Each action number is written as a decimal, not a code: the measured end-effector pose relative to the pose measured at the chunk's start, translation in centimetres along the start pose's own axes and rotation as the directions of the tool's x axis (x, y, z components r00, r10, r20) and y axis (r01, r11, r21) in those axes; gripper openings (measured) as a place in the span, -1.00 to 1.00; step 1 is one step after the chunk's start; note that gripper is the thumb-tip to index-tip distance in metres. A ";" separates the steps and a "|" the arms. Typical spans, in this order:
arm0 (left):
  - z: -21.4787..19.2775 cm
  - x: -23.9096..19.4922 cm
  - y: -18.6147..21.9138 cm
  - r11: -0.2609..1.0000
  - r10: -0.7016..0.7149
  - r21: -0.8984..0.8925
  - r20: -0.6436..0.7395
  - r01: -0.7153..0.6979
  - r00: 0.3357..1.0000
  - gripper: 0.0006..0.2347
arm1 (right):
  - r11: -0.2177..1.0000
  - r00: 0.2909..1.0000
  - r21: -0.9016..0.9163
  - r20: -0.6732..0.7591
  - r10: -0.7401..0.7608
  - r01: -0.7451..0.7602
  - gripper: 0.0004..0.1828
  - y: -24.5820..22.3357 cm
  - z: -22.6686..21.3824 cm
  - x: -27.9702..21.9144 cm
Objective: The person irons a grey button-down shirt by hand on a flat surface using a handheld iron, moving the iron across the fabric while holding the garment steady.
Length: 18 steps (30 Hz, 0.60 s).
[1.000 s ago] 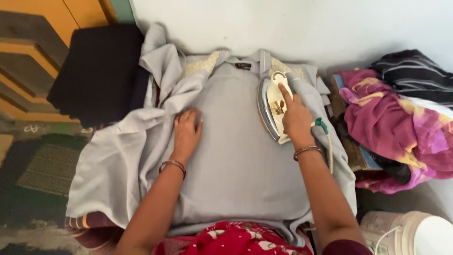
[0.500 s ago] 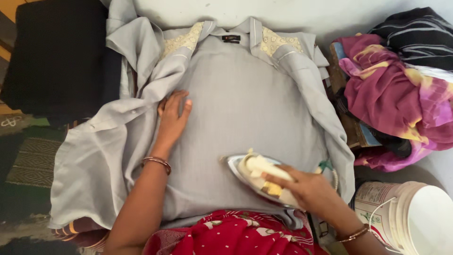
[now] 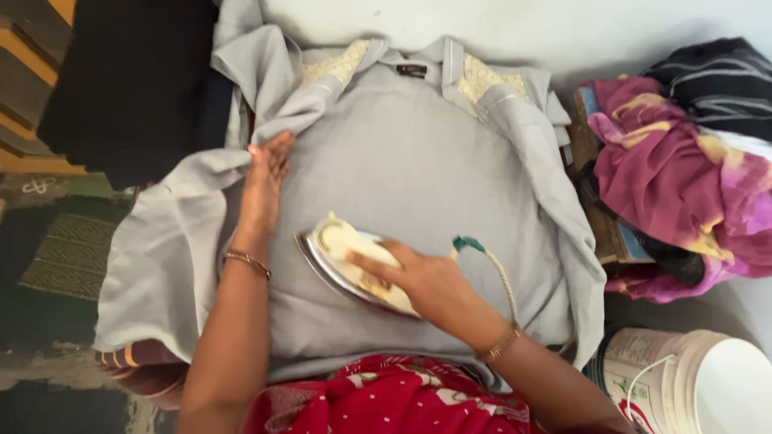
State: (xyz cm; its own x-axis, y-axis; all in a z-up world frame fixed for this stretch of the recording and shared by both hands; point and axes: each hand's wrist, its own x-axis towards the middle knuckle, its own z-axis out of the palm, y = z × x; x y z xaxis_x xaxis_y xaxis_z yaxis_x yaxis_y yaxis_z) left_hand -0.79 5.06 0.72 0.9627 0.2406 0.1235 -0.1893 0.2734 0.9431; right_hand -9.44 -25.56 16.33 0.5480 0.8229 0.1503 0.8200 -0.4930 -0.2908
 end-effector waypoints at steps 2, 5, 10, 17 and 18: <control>0.1 -0.1 -0.5 1.000 -0.001 0.027 -0.041 0.002 0.999 -0.30 | 1.000 1.000 -0.007 0.007 0.000 0.000 -0.20 -0.3 -0.5 -1.7; 0.4 0.6 -1.8 0.997 -0.005 0.074 -0.131 0.014 0.991 -0.33 | 0.999 0.999 -0.036 0.015 0.031 -0.030 -0.10 -0.1 -0.6 -3.3; 0.6 1.6 -2.5 1.000 0.004 -0.006 -0.198 -0.006 0.980 -0.38 | 0.985 0.992 -0.122 -0.014 0.122 -0.123 -0.12 1.7 1.2 -1.0; 2.2 -0.3 0.8 0.865 0.271 0.475 -0.171 -0.162 0.947 -0.57 | 0.956 0.970 -0.171 -0.087 0.226 -0.238 -0.27 7.7 2.1 9.8; 2.4 -0.3 1.0 0.837 0.305 0.512 -0.144 -0.193 0.941 -0.59 | 0.957 0.967 -0.156 -0.111 0.229 -0.245 -0.23 8.7 2.2 11.5</control>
State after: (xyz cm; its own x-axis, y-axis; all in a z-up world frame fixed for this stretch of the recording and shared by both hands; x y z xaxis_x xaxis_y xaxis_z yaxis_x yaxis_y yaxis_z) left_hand -0.80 3.05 2.32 0.8205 0.4444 0.3595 -0.2455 -0.2940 0.9237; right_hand 3.63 -19.72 13.47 0.7362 0.6515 0.1832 0.6764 -0.7171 -0.1680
